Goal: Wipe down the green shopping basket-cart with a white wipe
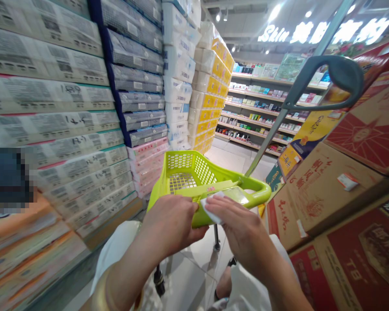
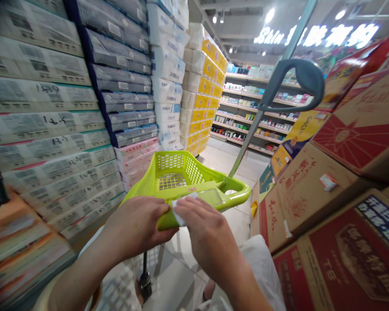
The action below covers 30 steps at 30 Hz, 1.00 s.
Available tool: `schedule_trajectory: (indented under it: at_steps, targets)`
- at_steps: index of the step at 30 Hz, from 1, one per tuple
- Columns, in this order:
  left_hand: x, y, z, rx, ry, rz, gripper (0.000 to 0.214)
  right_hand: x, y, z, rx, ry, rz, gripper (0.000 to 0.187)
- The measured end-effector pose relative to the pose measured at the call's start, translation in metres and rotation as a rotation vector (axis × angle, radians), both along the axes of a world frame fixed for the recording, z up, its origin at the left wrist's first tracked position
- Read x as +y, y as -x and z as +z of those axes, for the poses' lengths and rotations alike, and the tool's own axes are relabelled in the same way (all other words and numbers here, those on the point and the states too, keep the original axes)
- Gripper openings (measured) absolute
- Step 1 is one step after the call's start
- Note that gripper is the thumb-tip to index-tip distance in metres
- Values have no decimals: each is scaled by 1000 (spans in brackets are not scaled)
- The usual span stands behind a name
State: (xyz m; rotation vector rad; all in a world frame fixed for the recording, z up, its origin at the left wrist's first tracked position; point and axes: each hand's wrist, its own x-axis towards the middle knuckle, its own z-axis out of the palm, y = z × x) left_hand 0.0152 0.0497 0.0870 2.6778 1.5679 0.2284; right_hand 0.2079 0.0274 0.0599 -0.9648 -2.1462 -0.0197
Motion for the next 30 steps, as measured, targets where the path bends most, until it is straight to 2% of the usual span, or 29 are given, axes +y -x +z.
schedule_trajectory:
  at_steps: [2,6,8,10,13,15,21,23,27,28,30]
  targets:
    - [1,0,-1,2,-8,-5,29,-3,-3,-11,35,-72,5,45]
    - [1,0,-1,8,-24,-13,30,0,-28,-33,196,-182,-334,36]
    - [0,0,0,2,-19,0,29,-1,-28,-41,242,-209,-437,35]
    - [0,0,2,-8,-8,9,29,-7,-14,-47,235,-225,-404,38]
    - [0,0,4,-2,17,-6,24,-17,15,-54,173,-237,-169,47]
    - [0,1,5,10,21,-14,23,-18,21,-58,165,-251,-94,49]
    - [1,1,2,9,-16,-16,29,-12,-2,-69,352,-295,-371,46]
    - [1,1,2,6,-18,-11,29,-15,4,-72,346,-301,-353,47]
    - [1,1,2,12,-24,-1,26,-20,18,-77,230,-316,-157,49]
    - [1,1,2,11,-27,-2,26,-19,17,-78,225,-321,-149,49]
    - [1,2,1,6,-35,-9,28,-15,7,-77,269,-330,-220,49]
